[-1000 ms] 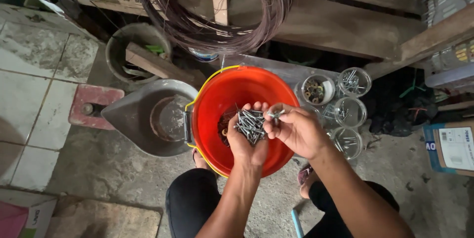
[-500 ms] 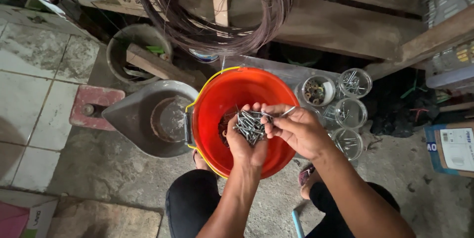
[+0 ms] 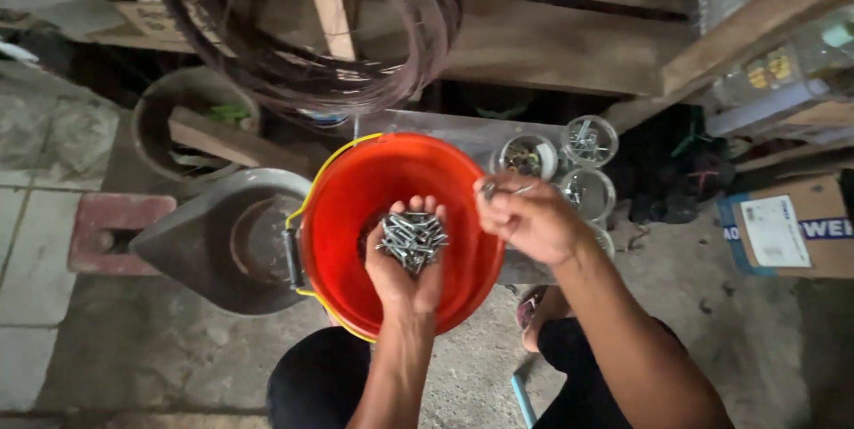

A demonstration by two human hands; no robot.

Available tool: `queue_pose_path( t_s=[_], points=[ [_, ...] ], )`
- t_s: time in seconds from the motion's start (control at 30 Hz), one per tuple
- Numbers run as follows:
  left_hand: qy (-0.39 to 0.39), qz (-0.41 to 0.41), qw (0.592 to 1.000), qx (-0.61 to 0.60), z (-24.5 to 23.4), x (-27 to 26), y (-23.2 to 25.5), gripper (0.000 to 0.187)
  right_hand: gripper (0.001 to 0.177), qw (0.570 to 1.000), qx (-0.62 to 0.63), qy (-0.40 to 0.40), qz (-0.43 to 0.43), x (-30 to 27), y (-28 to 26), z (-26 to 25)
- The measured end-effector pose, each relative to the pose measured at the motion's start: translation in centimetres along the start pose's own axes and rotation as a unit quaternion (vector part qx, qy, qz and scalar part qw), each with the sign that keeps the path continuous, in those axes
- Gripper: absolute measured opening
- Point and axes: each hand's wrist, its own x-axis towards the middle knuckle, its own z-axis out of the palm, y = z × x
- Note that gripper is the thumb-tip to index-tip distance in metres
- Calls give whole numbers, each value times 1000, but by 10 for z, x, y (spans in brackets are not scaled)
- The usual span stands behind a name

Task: The person sorts nails from a red bucket into several clear plastic containers on a table. They pick up handfuls of nails, separate them by hand, and place them into the containers.

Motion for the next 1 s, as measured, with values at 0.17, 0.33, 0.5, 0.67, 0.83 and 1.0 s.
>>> queue_pose_path(
  t_s=[0.17, 0.33, 0.5, 0.67, 0.83, 1.0],
  points=[
    [8, 5, 1000, 7, -2, 5, 1, 29, 31, 981, -96, 149, -77, 1, -41, -72],
    [15, 7, 1000, 14, 1, 5, -2, 29, 28, 930, -227, 265, -116, 15, -36, -140],
    [11, 12, 1000, 20, 0, 6, -5, 28, 21, 961, -88, 259, -38, 12, -33, -149],
    [10, 10, 1000, 18, 0, 10, -7, 28, 18, 977, -65, 201, 23, -2, -35, -123],
    [7, 9, 1000, 26, 0, 9, -8, 28, 25, 978, -153, 133, 59, -14, -27, -96],
    [-6, 12, 1000, 28, -1, 9, -7, 29, 25, 967, -217, 128, 44, -17, -18, -91]
  ],
)
